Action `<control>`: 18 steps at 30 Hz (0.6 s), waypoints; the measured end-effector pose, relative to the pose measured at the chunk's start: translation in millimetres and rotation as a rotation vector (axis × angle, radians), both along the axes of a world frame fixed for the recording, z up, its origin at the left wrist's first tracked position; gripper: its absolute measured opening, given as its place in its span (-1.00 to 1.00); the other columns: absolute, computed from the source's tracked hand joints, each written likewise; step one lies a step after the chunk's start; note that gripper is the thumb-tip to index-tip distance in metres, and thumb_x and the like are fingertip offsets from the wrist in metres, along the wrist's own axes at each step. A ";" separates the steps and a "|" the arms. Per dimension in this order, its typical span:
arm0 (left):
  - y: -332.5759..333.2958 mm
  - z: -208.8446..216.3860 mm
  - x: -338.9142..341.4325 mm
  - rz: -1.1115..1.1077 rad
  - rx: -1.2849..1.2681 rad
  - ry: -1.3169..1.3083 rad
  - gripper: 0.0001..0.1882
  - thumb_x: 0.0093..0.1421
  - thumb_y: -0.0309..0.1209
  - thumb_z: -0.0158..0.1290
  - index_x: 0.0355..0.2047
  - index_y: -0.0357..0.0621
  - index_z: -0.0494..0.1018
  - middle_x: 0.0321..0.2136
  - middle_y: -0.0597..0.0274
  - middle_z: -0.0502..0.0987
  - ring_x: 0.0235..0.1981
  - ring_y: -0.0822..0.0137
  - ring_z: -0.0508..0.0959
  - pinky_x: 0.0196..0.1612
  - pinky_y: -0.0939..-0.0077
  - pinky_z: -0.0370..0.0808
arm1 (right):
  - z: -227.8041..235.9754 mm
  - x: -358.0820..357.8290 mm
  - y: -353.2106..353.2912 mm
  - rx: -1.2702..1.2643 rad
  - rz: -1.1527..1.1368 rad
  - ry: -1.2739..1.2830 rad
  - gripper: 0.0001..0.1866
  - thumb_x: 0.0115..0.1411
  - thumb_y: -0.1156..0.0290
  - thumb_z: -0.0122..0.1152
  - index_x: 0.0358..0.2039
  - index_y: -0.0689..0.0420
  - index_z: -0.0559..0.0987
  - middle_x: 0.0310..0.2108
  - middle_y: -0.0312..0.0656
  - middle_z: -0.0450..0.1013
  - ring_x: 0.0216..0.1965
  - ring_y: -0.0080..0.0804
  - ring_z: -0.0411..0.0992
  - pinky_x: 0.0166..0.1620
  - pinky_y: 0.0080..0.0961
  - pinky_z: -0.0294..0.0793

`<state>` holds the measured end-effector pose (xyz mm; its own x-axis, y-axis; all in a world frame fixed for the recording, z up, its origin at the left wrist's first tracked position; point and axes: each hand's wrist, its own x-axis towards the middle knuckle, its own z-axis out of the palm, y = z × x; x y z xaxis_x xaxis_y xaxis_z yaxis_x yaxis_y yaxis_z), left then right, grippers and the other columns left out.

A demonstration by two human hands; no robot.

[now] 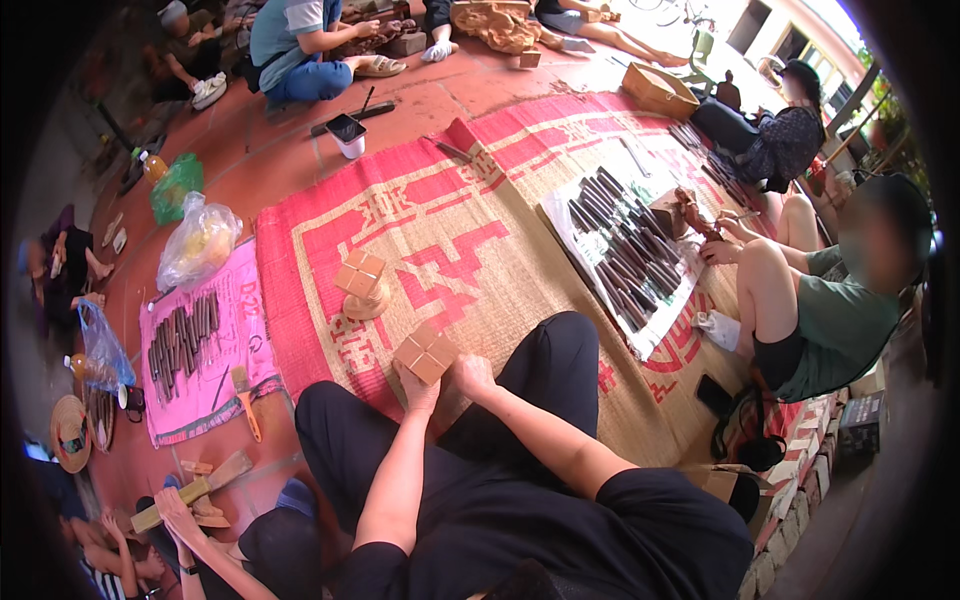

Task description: The person sits on a mat and carves a small wooden block using a chisel. They hold the block in their left hand and use the chisel in their right hand to shape the wood, occasionally rotating the block to work on different sides.

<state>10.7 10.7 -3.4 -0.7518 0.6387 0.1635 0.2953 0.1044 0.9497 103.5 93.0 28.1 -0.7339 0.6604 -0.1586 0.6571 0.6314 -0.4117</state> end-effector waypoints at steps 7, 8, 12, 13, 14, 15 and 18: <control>1.6 -12.0 -8.6 0.151 -0.037 0.117 -0.60 -0.03 -0.26 0.11 -0.23 -0.24 0.35 -0.26 0.04 0.41 -0.17 0.00 0.37 -0.15 0.23 0.30 | 27.0 -13.5 15.8 -0.084 -0.151 0.015 -0.80 0.09 0.38 -0.08 -0.27 0.08 0.43 -0.53 0.02 0.48 -0.45 -0.05 0.49 -0.39 -0.14 0.43; 1.8 -17.9 -11.4 0.180 -0.057 0.105 -0.59 -0.04 -0.26 0.12 -0.22 -0.24 0.35 -0.27 0.03 0.41 -0.16 0.01 0.37 -0.15 0.24 0.31 | 29.5 -17.2 16.0 -0.082 -0.171 0.077 -0.80 0.09 0.38 -0.08 -0.26 0.07 0.43 -0.52 0.02 0.48 -0.45 -0.05 0.48 -0.38 -0.14 0.43; 11.1 21.2 1.5 0.140 -0.020 -0.014 -0.57 -0.07 -0.26 0.14 -0.22 -0.24 0.36 -0.27 0.00 0.41 -0.16 0.02 0.38 -0.14 0.25 0.32 | 22.8 -14.5 15.8 -0.024 -0.087 0.064 -0.75 0.06 0.40 -0.08 -0.21 -0.02 0.41 -0.52 0.01 0.48 -0.44 -0.04 0.48 -0.38 -0.12 0.41; 11.0 15.2 -0.9 0.152 -0.048 0.051 -0.56 -0.07 -0.25 0.14 -0.22 -0.24 0.37 -0.27 0.00 0.41 -0.16 0.03 0.38 -0.13 0.25 0.32 | 15.9 -14.2 14.1 -0.030 -0.027 0.028 -0.74 0.05 0.41 -0.08 -0.20 -0.04 0.41 -0.52 0.01 0.48 -0.44 -0.04 0.48 -0.38 -0.11 0.41; 12.2 4.9 -4.1 0.163 -0.076 0.116 -0.56 -0.08 -0.24 0.14 -0.23 -0.24 0.37 -0.27 -0.01 0.42 -0.16 0.04 0.38 -0.13 0.25 0.31 | 9.2 -5.1 10.0 -0.037 0.006 0.107 -0.72 -0.03 0.39 0.05 -0.24 0.04 0.43 -0.58 -0.01 0.47 -0.48 -0.06 0.48 -0.42 -0.17 0.44; 13.5 1.6 -6.2 0.176 -0.103 0.180 -0.56 -0.08 -0.24 0.15 -0.23 -0.24 0.37 -0.26 -0.01 0.42 -0.16 0.04 0.39 -0.12 0.25 0.31 | 6.4 0.9 7.9 -0.020 -0.008 0.094 -0.74 -0.07 0.41 0.08 -0.29 0.07 0.47 -0.60 -0.04 0.47 -0.49 -0.07 0.49 -0.42 -0.19 0.44; 9.6 -5.7 -6.0 0.137 0.027 -0.003 -0.53 -0.09 -0.22 0.16 -0.23 -0.24 0.36 -0.27 0.00 0.42 -0.17 0.05 0.39 -0.12 0.25 0.30 | 8.2 -2.5 13.8 -0.063 0.008 0.035 -0.77 -0.06 0.40 0.07 -0.32 0.07 0.51 -0.59 -0.04 0.48 -0.49 -0.07 0.49 -0.42 -0.18 0.43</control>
<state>4.6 20.3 -9.1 -0.8323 0.5255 0.1764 0.2769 0.1184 0.9536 101.0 106.8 36.4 -0.7449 0.6442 -0.1737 0.6367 0.6086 -0.4735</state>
